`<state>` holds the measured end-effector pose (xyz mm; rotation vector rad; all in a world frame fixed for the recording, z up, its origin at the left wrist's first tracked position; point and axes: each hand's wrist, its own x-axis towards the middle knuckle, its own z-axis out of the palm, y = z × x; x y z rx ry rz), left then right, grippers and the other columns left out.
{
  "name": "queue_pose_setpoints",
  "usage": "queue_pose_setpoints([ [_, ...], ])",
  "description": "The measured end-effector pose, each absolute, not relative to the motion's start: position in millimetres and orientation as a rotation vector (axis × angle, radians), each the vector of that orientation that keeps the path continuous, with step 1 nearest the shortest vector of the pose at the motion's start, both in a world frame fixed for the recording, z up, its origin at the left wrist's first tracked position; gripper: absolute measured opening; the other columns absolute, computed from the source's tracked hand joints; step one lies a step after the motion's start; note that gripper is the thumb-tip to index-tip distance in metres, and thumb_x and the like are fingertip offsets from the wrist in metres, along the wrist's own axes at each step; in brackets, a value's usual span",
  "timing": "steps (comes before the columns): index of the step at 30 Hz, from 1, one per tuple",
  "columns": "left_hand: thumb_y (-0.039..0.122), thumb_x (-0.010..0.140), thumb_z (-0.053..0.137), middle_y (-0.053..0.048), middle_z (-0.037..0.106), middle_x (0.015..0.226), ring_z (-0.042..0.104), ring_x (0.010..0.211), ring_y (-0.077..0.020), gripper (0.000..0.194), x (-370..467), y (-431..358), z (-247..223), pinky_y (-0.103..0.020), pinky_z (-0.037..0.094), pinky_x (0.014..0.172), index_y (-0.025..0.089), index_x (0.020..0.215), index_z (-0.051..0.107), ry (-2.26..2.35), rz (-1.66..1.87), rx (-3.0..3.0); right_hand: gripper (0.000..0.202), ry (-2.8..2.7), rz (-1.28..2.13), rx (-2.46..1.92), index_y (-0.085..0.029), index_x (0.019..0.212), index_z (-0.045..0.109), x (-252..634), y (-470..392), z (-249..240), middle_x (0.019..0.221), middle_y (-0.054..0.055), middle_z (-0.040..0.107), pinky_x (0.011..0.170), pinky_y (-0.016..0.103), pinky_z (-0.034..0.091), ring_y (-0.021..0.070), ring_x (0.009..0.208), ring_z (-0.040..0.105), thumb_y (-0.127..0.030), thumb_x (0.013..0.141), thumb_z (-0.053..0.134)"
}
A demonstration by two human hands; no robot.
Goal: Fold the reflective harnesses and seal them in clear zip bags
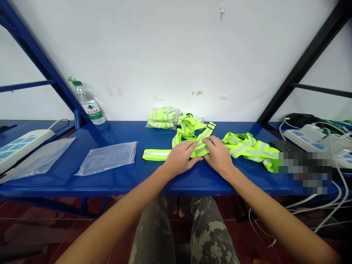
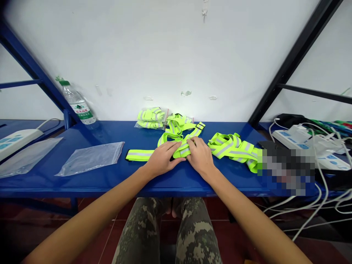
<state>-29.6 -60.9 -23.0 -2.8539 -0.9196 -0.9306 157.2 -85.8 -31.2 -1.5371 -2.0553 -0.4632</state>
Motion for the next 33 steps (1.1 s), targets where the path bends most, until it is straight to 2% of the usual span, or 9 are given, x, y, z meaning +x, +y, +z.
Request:
queue_pose_setpoints([
  [3, 0.051, 0.091, 0.056, -0.017, 0.062, 0.129, 0.057, 0.118, -0.0311, 0.059, -33, -63, -22, -0.046, 0.047, 0.1, 0.01, 0.132, 0.053, -0.851, -0.739, -2.787, 0.043, -2.046, -0.533, -1.472, -0.013, 0.111, 0.063, 157, -84, -34, 0.108, 0.015, 0.062, 0.083, 0.038, 0.047, 0.0288, 0.097, 0.055, -0.006, 0.07, 0.052],
  [7, 0.033, 0.1, 0.044, -0.012, 0.067, 0.119, 0.06, 0.111, -0.0278, 0.038, -34, -65, -21, -0.043, 0.049, 0.093, 0.011, 0.128, 0.058, -0.851, -0.575, -2.721, 0.033, -2.082, -0.58, -1.434, -0.012, 0.105, 0.065, 160, -83, -33, 0.105, 0.014, 0.063, 0.082, 0.038, 0.047, 0.0283, 0.094, 0.055, -0.008, 0.074, 0.055],
  [11, 0.031, 0.102, 0.039, -0.009, 0.069, 0.117, 0.061, 0.109, -0.0242, 0.036, -42, -59, -23, -0.04, 0.049, 0.093, 0.013, 0.125, 0.061, -0.898, -0.594, -2.712, 0.031, -2.16, -0.568, -1.384, -0.013, 0.109, 0.064, 169, -86, -31, 0.116, 0.015, 0.061, 0.088, 0.04, 0.047, 0.03, 0.104, 0.054, -0.011, 0.079, 0.059],
  [16, 0.026, 0.101, 0.041, -0.008, 0.069, 0.119, 0.059, 0.113, -0.0264, 0.033, -48, -56, -25, -0.042, 0.049, 0.091, 0.016, 0.123, 0.063, -0.904, -0.521, -2.688, 0.037, -2.277, -0.574, -1.334, -0.012, 0.118, 0.063, 175, -86, -32, 0.127, 0.016, 0.059, 0.095, 0.046, 0.048, 0.0327, 0.117, 0.051, -0.007, 0.082, 0.055],
  [20, 0.026, 0.101, 0.041, -0.008, 0.068, 0.119, 0.059, 0.114, -0.0274, 0.035, -48, -57, -24, -0.042, 0.05, 0.095, 0.014, 0.124, 0.064, -0.955, -0.485, -2.695, 0.041, -2.389, -0.548, -1.268, -0.014, 0.129, 0.06, 179, -83, -36, 0.13, 0.014, 0.061, 0.101, 0.047, 0.048, 0.0312, 0.123, 0.05, -0.008, 0.091, 0.046],
  [23, 0.028, 0.102, 0.038, -0.009, 0.068, 0.119, 0.06, 0.112, -0.0264, 0.037, -49, -60, -23, -0.04, 0.05, 0.097, 0.013, 0.125, 0.063, -0.973, -0.439, -2.745, 0.04, -2.437, -0.477, -1.218, -0.016, 0.135, 0.056, 181, -83, -38, 0.134, 0.013, 0.06, 0.106, 0.046, 0.046, 0.029, 0.128, 0.05, -0.017, 0.097, 0.043],
  [26, 0.047, 0.099, 0.042, -0.011, 0.067, 0.121, 0.061, 0.114, -0.0282, 0.048, -53, -63, -21, -0.041, 0.051, 0.096, 0.012, 0.127, 0.061, -0.969, -0.446, -2.795, 0.045, -2.436, -0.369, -1.205, -0.014, 0.14, 0.052, 182, -84, -40, 0.141, 0.013, 0.056, 0.112, 0.045, 0.043, 0.0283, 0.134, 0.048, -0.032, 0.1, 0.043],
  [28, 0.054, 0.096, 0.045, -0.012, 0.066, 0.123, 0.061, 0.114, -0.029, 0.054, -55, -65, -20, -0.041, 0.053, 0.093, 0.013, 0.127, 0.061, -0.972, -0.455, -2.813, 0.048, -2.437, -0.29, -1.21, -0.014, 0.143, 0.05, 183, -85, -40, 0.144, 0.012, 0.053, 0.115, 0.046, 0.04, 0.0274, 0.137, 0.045, -0.036, 0.101, 0.04],
  [33, 0.039, 0.1, 0.042, -0.01, 0.066, 0.122, 0.062, 0.113, -0.0267, 0.04, -51, -66, -18, -0.039, 0.054, 0.091, 0.015, 0.123, 0.064, -1.051, -0.417, -2.798, 0.043, -2.427, -0.226, -1.215, -0.019, 0.14, 0.055, 181, -84, -42, 0.146, 0.009, 0.051, 0.116, 0.049, 0.038, 0.0268, 0.142, 0.04, -0.03, 0.102, 0.038],
])
